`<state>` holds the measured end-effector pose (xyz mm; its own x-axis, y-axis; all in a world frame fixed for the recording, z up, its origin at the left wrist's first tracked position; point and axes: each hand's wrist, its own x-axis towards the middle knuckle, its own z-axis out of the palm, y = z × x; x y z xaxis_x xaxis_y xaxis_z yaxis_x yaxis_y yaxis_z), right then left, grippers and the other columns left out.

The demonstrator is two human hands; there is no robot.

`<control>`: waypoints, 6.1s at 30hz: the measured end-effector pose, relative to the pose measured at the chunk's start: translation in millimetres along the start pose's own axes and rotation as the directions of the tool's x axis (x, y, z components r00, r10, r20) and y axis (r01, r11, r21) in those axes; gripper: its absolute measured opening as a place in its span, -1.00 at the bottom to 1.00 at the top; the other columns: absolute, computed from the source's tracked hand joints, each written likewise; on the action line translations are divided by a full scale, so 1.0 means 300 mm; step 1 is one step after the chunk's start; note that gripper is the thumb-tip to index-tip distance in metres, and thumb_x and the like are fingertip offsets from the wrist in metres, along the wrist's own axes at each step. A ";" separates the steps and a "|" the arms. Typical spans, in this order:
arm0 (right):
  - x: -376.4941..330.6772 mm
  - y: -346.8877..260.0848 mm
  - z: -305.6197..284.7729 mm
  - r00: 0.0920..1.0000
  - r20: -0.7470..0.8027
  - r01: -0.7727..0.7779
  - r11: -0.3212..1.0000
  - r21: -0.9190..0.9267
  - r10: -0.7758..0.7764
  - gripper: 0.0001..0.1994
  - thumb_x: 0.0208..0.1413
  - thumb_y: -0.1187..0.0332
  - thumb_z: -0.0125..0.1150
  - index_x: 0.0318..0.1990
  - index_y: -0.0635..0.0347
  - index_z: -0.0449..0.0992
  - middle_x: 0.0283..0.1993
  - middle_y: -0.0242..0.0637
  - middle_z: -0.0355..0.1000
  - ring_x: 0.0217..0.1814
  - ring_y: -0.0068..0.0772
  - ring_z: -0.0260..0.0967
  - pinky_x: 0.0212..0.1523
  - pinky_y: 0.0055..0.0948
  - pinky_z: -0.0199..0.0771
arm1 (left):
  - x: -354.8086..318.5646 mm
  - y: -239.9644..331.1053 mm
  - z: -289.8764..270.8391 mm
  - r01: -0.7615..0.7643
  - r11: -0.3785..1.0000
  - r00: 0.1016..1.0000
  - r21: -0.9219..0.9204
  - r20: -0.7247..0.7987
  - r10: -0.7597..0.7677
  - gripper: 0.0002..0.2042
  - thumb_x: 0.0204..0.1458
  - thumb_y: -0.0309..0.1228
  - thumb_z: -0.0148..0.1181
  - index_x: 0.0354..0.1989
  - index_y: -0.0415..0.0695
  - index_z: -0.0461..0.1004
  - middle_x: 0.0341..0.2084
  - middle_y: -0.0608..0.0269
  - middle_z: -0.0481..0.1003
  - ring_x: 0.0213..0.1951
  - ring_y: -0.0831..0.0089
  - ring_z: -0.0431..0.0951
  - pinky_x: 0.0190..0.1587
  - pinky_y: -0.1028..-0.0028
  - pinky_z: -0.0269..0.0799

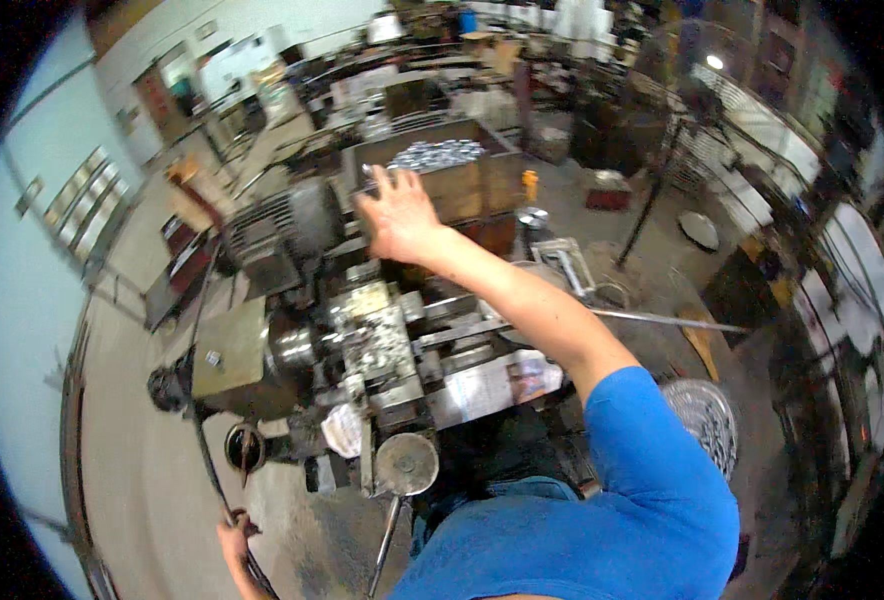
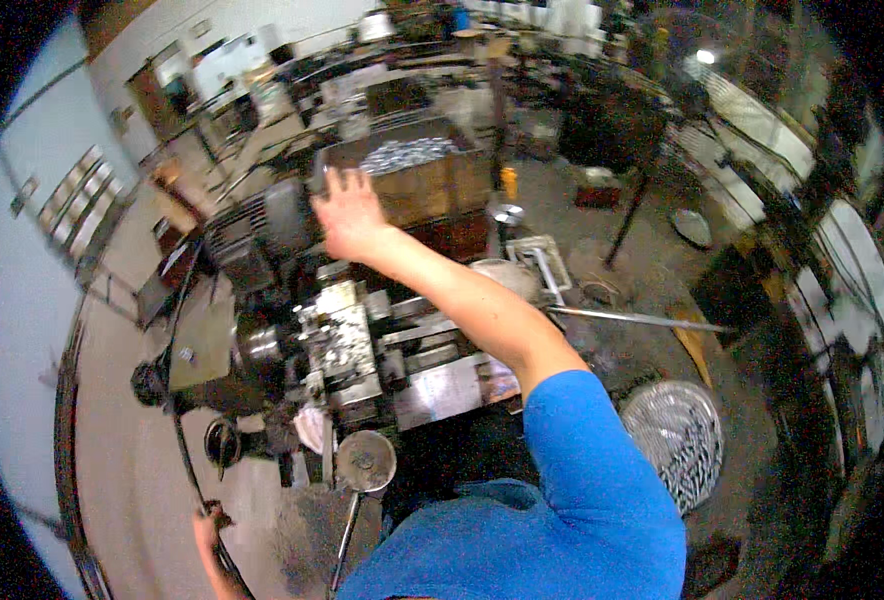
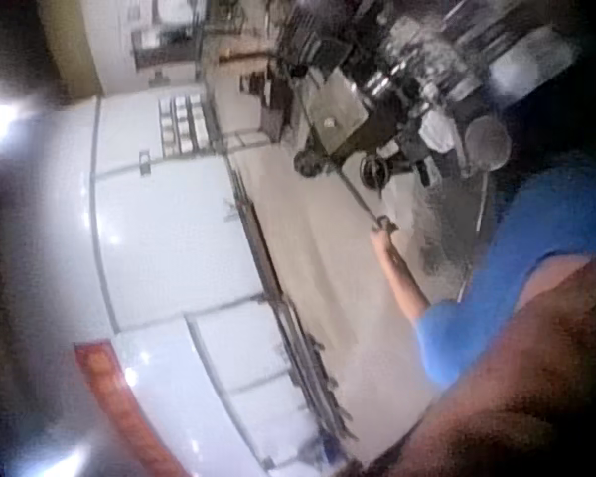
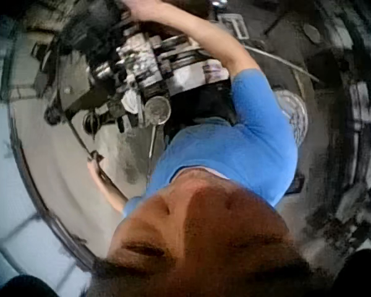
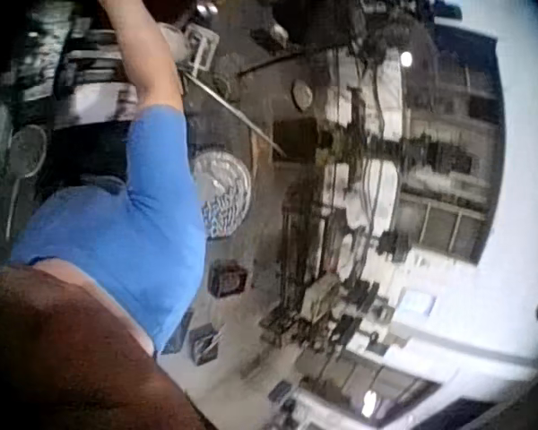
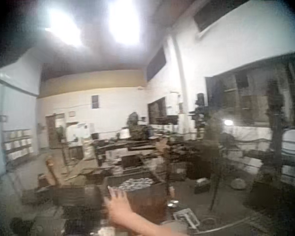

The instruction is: The person operates a metal lathe to process small components, using hand levers to control the machine, handling metal pieces from a tray, and placing finished items into a container.

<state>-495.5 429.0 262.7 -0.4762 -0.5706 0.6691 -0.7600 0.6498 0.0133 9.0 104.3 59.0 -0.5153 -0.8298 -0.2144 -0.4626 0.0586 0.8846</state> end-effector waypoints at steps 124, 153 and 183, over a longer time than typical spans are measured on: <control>-1.649 0.583 -0.275 0.572 0.263 -0.581 0.610 -0.539 0.777 -0.61 -0.42 0.25 0.19 -0.34 0.25 0.39 -0.50 -0.03 0.41 -0.46 0.11 0.37 -0.41 -0.09 0.39 | 0.069 -0.596 0.154 0.204 0.606 0.928 0.769 0.045 -0.369 -0.64 -0.23 -0.24 0.22 -0.22 -0.12 0.48 -0.35 -0.05 0.49 -0.28 0.16 0.52 -0.21 0.30 0.42; -1.387 0.953 -0.173 0.501 0.136 -0.454 0.393 -0.800 0.855 -0.41 -0.30 0.19 0.23 0.01 0.08 0.31 0.01 -0.10 0.28 0.06 -0.04 0.20 0.02 -0.01 0.17 | 0.260 -0.178 0.548 -0.338 0.395 0.939 0.854 0.337 0.073 -0.56 -0.16 -0.13 0.15 -0.11 -0.10 0.38 -0.28 0.03 0.48 -0.24 0.09 0.49 -0.22 0.20 0.39; -0.146 -0.495 0.309 0.707 0.546 0.359 0.893 0.271 -0.450 -0.74 -0.45 0.22 0.22 -0.50 0.11 0.56 -0.37 -0.16 0.46 -0.20 -0.17 0.34 -0.01 -0.23 0.16 | -0.044 -0.031 -0.152 0.149 0.518 0.833 0.842 -0.390 0.393 -0.54 -0.15 0.01 0.15 -0.31 -0.18 0.45 -0.54 0.02 0.48 -0.41 0.08 0.50 -0.32 0.23 0.37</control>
<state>-403.0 310.9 162.6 -0.2364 -0.9697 0.0617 -0.9695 0.2396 0.0511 52.9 89.3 72.3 -0.3300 -0.8841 0.3308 -0.9242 0.3739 0.0774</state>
